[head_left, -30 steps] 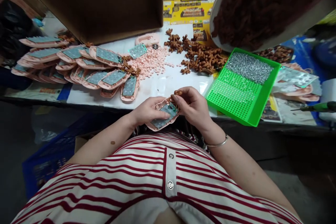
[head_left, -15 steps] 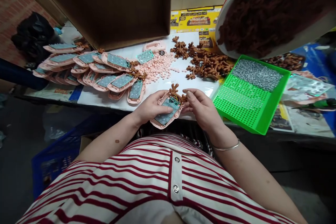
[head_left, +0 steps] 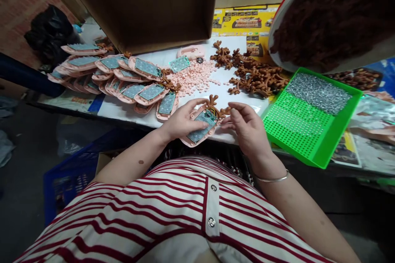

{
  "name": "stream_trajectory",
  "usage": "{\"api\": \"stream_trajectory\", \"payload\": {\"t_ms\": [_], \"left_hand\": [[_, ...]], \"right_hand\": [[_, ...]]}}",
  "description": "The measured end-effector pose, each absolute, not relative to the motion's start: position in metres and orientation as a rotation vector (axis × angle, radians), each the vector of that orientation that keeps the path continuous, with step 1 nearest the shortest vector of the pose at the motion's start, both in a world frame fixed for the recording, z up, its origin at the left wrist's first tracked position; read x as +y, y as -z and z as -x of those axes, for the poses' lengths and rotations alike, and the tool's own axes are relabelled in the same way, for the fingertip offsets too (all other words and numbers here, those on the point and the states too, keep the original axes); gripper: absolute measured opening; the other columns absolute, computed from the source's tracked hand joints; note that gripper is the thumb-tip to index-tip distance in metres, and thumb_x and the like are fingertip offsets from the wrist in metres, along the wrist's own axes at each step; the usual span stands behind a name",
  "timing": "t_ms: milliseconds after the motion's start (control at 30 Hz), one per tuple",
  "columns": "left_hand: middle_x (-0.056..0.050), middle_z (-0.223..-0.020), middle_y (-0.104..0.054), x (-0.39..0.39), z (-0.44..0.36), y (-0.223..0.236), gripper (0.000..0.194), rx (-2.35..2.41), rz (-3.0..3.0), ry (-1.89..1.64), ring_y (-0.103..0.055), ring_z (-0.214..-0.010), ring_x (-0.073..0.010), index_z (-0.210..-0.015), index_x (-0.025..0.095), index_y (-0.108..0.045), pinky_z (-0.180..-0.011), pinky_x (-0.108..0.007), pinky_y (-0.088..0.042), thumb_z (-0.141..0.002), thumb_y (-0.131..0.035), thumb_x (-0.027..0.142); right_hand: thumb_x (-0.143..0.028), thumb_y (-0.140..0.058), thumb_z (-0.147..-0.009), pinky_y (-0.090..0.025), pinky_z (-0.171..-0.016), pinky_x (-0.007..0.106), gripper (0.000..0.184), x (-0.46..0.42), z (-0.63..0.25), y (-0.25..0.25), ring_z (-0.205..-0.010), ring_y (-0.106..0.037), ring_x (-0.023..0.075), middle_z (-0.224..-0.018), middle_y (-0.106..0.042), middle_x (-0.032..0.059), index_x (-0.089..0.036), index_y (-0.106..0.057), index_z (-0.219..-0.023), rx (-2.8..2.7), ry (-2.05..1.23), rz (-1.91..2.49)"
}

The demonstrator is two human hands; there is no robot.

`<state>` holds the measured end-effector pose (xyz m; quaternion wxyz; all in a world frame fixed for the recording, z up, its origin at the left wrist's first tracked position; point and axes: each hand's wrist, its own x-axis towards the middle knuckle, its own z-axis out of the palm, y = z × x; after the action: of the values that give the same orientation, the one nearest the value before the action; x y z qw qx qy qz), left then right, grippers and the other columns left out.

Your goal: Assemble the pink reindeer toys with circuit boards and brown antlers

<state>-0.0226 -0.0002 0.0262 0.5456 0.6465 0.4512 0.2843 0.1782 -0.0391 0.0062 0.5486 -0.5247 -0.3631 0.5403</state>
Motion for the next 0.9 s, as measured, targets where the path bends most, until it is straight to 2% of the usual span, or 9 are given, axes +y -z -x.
{"api": "stream_trajectory", "payload": {"t_ms": [67,167,233,333,467,633,700,800,900], "left_hand": [[-0.015,-0.143,-0.063,0.004,0.028,-0.031,0.074,1.361,-1.832,-0.601,-0.058,-0.135,-0.0315,-0.145,0.014,-0.052,-0.113,-0.043,-0.045,-0.074,-0.068,0.026],[-0.016,-0.126,-0.071,0.006,0.034,-0.034,0.067,1.77,-2.193,-0.365,-0.062,-0.126,-0.0358,-0.149,0.014,-0.051,-0.112,-0.053,-0.044,-0.084,-0.06,0.028],[-0.018,-0.123,-0.072,0.005,0.038,-0.033,0.061,1.919,-2.342,-0.304,-0.061,-0.125,-0.0375,-0.145,0.012,-0.055,-0.111,-0.055,-0.042,-0.087,-0.058,0.03],[-0.018,-0.137,-0.066,0.006,0.045,-0.029,0.056,2.019,-2.444,-0.403,-0.056,-0.131,-0.0367,-0.142,0.013,-0.059,-0.116,-0.054,-0.037,-0.088,-0.058,0.028],[-0.016,-0.147,-0.06,0.009,0.052,-0.023,0.052,2.015,-2.497,-0.52,-0.051,-0.138,-0.036,-0.14,0.016,-0.062,-0.124,-0.059,-0.026,-0.089,-0.059,0.026],[-0.017,-0.145,-0.062,0.004,0.052,-0.019,0.046,1.893,-2.605,-0.579,-0.053,-0.137,-0.0368,-0.138,0.015,-0.063,-0.123,-0.064,-0.025,-0.095,-0.056,0.03],[-0.016,-0.143,-0.065,0.001,0.051,-0.02,0.044,1.825,-2.662,-0.591,-0.055,-0.134,-0.0371,-0.136,0.015,-0.065,-0.121,-0.065,-0.028,-0.097,-0.055,0.033],[-0.014,-0.14,-0.067,-0.002,0.053,-0.024,0.04,1.729,-2.705,-0.603,-0.057,-0.13,-0.0366,-0.131,0.017,-0.067,-0.119,-0.065,-0.03,-0.097,-0.057,0.034],[-0.012,-0.138,-0.068,-0.003,0.058,-0.028,0.037,1.67,-2.696,-0.642,-0.058,-0.129,-0.0352,-0.129,0.018,-0.068,-0.119,-0.065,-0.03,-0.097,-0.059,0.035]], "right_hand": [[-0.066,-0.088,-0.061,-0.06,-0.056,0.026,0.061,-0.039,-0.181,-0.006,-0.066,-0.068,0.0119,-0.095,-0.07,0.0006,-0.024,-0.068,-0.1,-0.852,-1.225,1.275],[-0.064,-0.089,-0.061,-0.059,-0.057,0.026,0.056,-0.039,-0.185,-0.006,-0.063,-0.066,0.0111,-0.087,-0.07,0.0,-0.023,-0.07,-0.094,-0.889,-1.221,1.336],[-0.063,-0.089,-0.062,-0.058,-0.058,0.027,0.054,-0.038,-0.187,-0.007,-0.062,-0.066,0.0117,-0.081,-0.07,0.0002,-0.022,-0.071,-0.092,-0.935,-1.244,1.357],[-0.06,-0.086,-0.067,-0.057,-0.06,0.028,0.048,-0.028,-0.189,-0.012,-0.062,-0.065,0.012,-0.077,-0.07,0.0005,-0.021,-0.072,-0.091,-1.059,-1.225,1.359],[-0.05,-0.077,-0.077,-0.055,-0.062,0.031,0.036,0.012,-0.186,-0.031,-0.063,-0.065,0.0145,-0.081,-0.07,0.0024,-0.019,-0.072,-0.095,-1.334,-1.113,1.361],[-0.031,-0.065,-0.087,-0.056,-0.084,0.041,0.023,0.112,-0.16,-0.052,-0.088,-0.071,0.0244,-0.098,-0.076,0.0108,-0.015,-0.074,-0.1,-1.834,-0.766,1.559],[-0.027,-0.063,-0.09,-0.054,-0.095,0.042,0.029,0.156,-0.145,-0.053,-0.103,-0.071,0.0286,-0.111,-0.076,0.0142,-0.012,-0.074,-0.112,-1.988,-0.624,1.705],[-0.024,-0.064,-0.09,-0.049,-0.108,0.038,0.047,0.213,-0.123,-0.049,-0.128,-0.063,0.0299,-0.14,-0.067,0.0163,-0.013,-0.064,-0.136,-2.192,-0.48,1.848],[-0.03,-0.067,-0.089,-0.051,-0.105,0.039,0.047,0.25,-0.108,-0.043,-0.126,-0.064,0.0335,-0.134,-0.068,0.022,-0.008,-0.066,-0.131,-2.222,-0.465,1.972]]}}
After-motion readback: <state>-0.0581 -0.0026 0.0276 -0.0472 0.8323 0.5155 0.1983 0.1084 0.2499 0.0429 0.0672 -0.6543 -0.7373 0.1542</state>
